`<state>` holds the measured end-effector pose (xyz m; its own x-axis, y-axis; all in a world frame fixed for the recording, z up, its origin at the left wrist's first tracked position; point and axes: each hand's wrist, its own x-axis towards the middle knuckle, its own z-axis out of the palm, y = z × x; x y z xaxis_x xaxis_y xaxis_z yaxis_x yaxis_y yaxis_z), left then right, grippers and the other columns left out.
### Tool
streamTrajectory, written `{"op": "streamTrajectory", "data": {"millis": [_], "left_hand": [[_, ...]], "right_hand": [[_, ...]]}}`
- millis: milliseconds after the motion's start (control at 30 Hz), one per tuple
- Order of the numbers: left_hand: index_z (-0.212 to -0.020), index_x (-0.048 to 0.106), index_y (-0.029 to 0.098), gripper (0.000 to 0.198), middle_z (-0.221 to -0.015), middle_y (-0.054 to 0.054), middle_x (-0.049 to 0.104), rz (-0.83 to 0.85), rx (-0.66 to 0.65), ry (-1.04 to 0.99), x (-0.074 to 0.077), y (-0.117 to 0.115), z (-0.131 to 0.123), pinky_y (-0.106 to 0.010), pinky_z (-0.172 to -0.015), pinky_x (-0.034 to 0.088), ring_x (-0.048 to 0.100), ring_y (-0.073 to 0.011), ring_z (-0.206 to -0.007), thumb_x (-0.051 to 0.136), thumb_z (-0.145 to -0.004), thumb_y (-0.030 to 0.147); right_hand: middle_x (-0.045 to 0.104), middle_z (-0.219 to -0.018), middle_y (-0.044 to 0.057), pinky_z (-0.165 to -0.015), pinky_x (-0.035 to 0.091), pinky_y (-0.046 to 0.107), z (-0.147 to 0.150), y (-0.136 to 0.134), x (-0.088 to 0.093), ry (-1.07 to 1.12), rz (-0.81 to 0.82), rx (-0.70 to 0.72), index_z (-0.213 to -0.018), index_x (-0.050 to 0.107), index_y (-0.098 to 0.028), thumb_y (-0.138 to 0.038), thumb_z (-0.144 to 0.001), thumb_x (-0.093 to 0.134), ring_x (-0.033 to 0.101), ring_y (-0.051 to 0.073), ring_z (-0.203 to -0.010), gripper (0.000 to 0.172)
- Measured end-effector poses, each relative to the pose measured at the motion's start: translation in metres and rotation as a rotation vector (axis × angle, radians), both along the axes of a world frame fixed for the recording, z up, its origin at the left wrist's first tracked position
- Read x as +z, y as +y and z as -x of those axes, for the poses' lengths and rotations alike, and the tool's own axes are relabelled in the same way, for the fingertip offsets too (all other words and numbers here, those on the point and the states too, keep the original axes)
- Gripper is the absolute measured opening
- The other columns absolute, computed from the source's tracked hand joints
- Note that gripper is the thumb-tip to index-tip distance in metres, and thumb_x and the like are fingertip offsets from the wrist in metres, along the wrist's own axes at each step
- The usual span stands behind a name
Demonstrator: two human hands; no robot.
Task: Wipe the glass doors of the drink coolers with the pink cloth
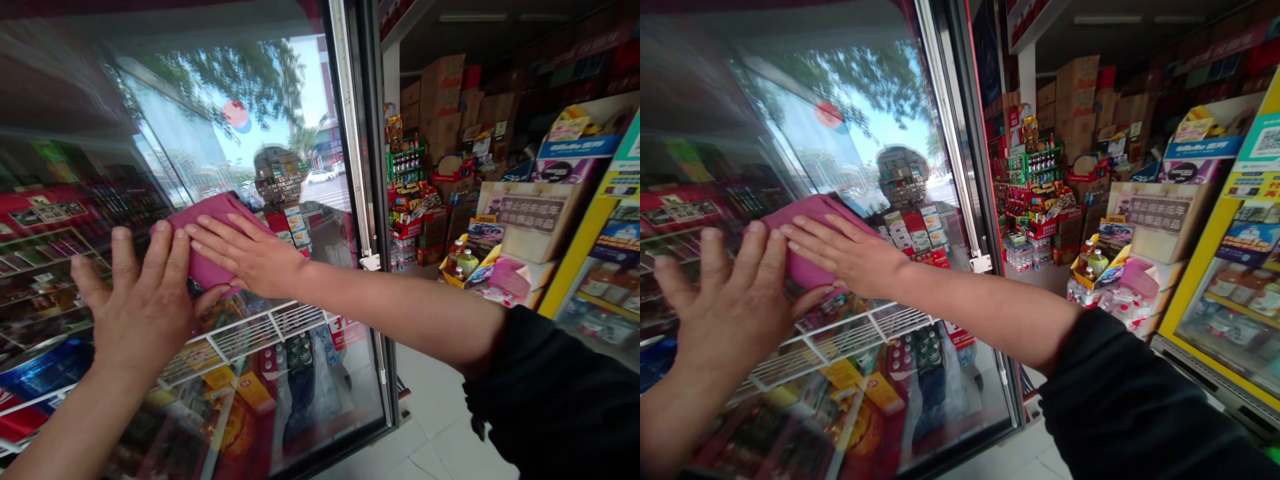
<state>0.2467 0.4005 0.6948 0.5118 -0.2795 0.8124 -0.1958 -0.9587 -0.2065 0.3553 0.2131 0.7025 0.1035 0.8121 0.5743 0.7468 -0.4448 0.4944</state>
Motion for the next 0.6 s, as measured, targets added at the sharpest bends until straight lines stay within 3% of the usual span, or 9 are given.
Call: {"op": "streamTrajectory", "data": {"millis": [133, 300, 500, 600], "left_hand": [[-0.18, 0.016, 0.022, 0.092, -0.185, -0.023, 0.027, -0.018, 0.034, -0.01, -0.003, -0.002, 0.004, -0.08, -0.134, -0.006, 0.007, -0.0485, -0.175, 0.048, -0.104, 0.064], [-0.18, 0.018, 0.023, 0.09, -0.185, -0.021, 0.029, 0.012, 0.03, -0.02, -0.003, -0.023, 0.007, -0.077, -0.135, -0.007, 0.007, -0.0459, -0.176, 0.051, -0.104, 0.059], [-0.179, 0.023, 0.02, 0.092, -0.184, -0.022, 0.03, 0.01, 0.037, 0.0, -0.001, -0.038, 0.0, -0.08, -0.134, -0.005, 0.008, -0.0492, -0.175, 0.054, -0.104, 0.063], [-0.179, 0.021, 0.019, 0.093, -0.185, -0.022, 0.028, 0.008, 0.022, 0.023, 0.001, -0.046, -0.004, -0.08, -0.135, -0.005, 0.008, -0.0491, -0.175, 0.057, -0.104, 0.06]], "right_hand": [[0.0, -0.19, 0.02, -0.143, -0.01, 0.061, -0.001, 0.007, 0.008, 0.013, 0.115, -0.082, -0.178, 0.009, -0.002, -0.037, -0.099, 0.066, -0.019, 0.04, -0.172, 0.104], [0.005, -0.191, 0.016, -0.139, -0.012, 0.07, -0.011, -0.008, 0.009, 0.057, 0.091, 0.13, -0.18, 0.015, -0.012, -0.039, -0.099, 0.064, -0.017, 0.043, -0.173, 0.098], [-0.001, -0.19, 0.02, -0.144, -0.007, 0.057, 0.001, -0.036, 0.014, 0.018, 0.164, -0.124, -0.179, 0.007, -0.004, -0.039, -0.102, 0.067, -0.012, 0.037, -0.175, 0.103], [0.001, -0.189, 0.021, -0.143, -0.004, 0.066, -0.007, -0.05, 0.007, -0.013, 0.093, -0.038, -0.179, 0.003, -0.005, -0.031, -0.106, 0.057, -0.01, 0.039, -0.175, 0.095]]}}
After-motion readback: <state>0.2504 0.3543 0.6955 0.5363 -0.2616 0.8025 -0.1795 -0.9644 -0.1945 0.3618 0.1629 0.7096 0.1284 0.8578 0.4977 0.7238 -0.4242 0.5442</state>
